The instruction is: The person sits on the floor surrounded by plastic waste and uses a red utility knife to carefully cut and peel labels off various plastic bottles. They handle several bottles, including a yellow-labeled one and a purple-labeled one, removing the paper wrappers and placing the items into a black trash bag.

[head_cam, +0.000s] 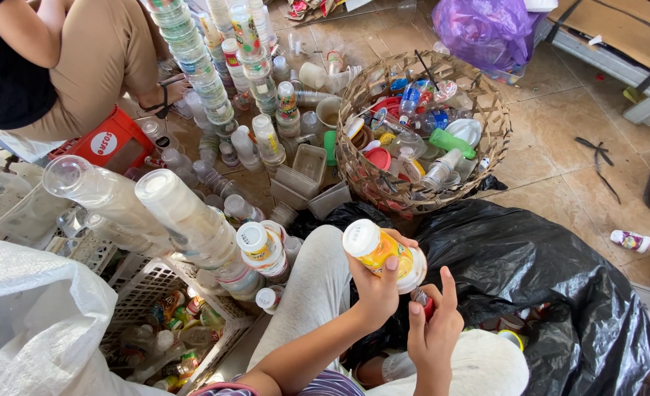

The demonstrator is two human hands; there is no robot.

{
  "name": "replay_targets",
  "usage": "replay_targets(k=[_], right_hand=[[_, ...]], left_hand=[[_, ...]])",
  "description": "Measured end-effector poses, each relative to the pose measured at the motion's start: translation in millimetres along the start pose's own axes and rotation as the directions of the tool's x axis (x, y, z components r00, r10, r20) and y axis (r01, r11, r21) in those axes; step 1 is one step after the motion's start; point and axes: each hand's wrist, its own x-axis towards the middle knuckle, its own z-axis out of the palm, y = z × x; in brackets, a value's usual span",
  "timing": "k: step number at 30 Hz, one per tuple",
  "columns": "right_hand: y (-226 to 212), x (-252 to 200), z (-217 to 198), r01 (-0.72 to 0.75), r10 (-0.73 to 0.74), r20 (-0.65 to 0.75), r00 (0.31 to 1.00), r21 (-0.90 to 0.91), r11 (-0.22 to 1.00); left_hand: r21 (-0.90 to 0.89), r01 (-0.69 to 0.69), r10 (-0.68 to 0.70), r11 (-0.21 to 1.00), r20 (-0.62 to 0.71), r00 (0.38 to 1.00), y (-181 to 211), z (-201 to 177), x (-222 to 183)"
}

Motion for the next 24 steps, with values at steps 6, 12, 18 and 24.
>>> replay_targets(k=[6, 12, 18, 24], right_hand=[[-25.0, 9.6, -4.4, -0.041, 0.037, -0.039, 0.999, -0.108, 0.993], [-30.6, 5.5, -2.2, -0.058, 0.052, -0.043, 0.998, -0.138, 0.989], [-36.0, 9.8, -2.3, -0.136, 0.133, -0.059, 0.989, -0.061, 0.989], [-30.0, 0.6, -3.3, -0.162, 0.161, -0.026, 0.987, -0.030, 0.986]], left_hand=[[0.136, -0.081, 0.078, 0.987, 0.033, 0.996, 15.0, 7.6, 5.8], [0.062, -0.069, 0.070, 0.996, -0.012, 0.997, 9.1, 6.6, -0.6], [0.001, 0.033, -0.033, 0.999, 0.013, 0.999, -1.3, -1.9, -14.1], [-0.029, 0.019, -0.019, 0.999, 0.000, 1.000, 17.2, 2.3, -1.0]])
